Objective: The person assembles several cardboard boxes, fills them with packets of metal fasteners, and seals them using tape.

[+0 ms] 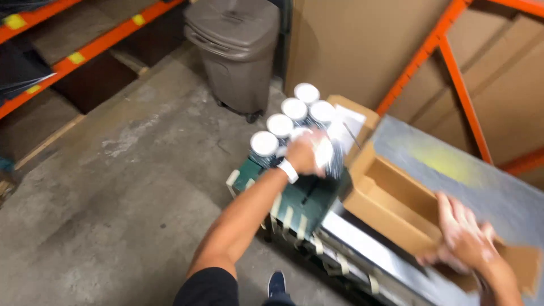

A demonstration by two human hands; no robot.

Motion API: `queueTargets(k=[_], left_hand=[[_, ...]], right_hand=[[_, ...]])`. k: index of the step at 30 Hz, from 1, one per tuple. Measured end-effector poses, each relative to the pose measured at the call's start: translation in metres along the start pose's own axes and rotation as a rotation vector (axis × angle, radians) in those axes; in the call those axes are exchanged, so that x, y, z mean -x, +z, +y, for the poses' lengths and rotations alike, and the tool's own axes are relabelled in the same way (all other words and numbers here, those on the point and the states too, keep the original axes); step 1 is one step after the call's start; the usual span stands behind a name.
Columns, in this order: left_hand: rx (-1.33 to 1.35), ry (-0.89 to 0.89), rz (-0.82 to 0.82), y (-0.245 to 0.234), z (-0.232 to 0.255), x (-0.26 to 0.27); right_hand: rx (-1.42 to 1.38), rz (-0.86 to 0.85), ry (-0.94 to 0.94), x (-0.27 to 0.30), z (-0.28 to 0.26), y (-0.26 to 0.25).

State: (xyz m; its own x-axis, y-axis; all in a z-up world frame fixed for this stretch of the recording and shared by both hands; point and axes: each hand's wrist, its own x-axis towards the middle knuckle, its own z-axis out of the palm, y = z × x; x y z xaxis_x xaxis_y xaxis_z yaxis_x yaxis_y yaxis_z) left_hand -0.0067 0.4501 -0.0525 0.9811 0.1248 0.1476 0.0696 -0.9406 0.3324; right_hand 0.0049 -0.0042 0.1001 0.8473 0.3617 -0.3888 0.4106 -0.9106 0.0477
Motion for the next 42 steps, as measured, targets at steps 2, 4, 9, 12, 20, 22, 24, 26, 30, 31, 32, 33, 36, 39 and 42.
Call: queueTargets(k=[2, 4, 9, 12, 20, 22, 24, 26, 30, 31, 32, 33, 36, 39, 42], left_hand=[[0.157, 0.088, 0.134, -0.085, 0.029, 0.016], [0.334, 0.171, 0.272, -0.169, 0.064, 0.022], [0.384, 0.374, 0.425, -0.299, 0.142, 0.064], [0.565, 0.445, 0.314, -0.241, 0.187, 0.044], [0.552, 0.4, -0.261, -0.125, 0.228, 0.028], [0.553, 0.342, -0.404, -0.116, 0.228, 0.028], [0.422, 0.352, -0.455, -0.099, 0.225, 0.024], [0.374, 0.344, -0.509, -0.099, 0.23, 0.025], [0.289, 0.275, -0.665, -0.117, 0.227, 0.038], [0.289, 0.274, -0.667, -0.092, 0.215, 0.033], [0.164, 0.259, -0.629, -0.067, 0.203, 0.027], [0.04, 0.243, -0.587, -0.044, 0.192, 0.02], [0.153, 0.445, 0.117, -0.083, 0.217, 0.075], [0.434, 0.26, 0.58, -0.145, 0.223, 0.117], [0.919, 0.187, 0.161, -0.089, 0.167, 0.13]], right_hand=[[0.024, 0.002, -0.014, 0.013, -0.007, -0.006], [0.056, 0.012, -0.019, 0.026, -0.008, -0.016], [-0.051, 0.03, -0.085, 0.035, -0.009, -0.024], [-0.188, 0.134, -0.15, 0.043, 0.007, -0.011], [-0.441, 0.247, -0.224, 0.05, 0.02, -0.005], [-0.454, 0.266, -0.271, 0.05, 0.023, 0.0], [-0.43, 0.261, -0.31, 0.051, 0.025, -0.003], [-0.426, 0.259, -0.308, 0.055, 0.024, -0.006], [-0.366, 0.244, -0.281, 0.059, 0.021, -0.008], [-0.368, 0.242, -0.281, 0.064, 0.02, -0.007], [-0.344, 0.26, -0.268, 0.069, 0.019, -0.006], [-0.318, 0.279, -0.257, 0.073, 0.019, -0.007], [-0.067, 0.57, -0.068, 0.126, 0.011, -0.007], [-0.278, 0.997, 0.074, 0.148, 0.021, 0.04], [-0.653, 0.934, -0.111, 0.158, 0.03, 0.072]])
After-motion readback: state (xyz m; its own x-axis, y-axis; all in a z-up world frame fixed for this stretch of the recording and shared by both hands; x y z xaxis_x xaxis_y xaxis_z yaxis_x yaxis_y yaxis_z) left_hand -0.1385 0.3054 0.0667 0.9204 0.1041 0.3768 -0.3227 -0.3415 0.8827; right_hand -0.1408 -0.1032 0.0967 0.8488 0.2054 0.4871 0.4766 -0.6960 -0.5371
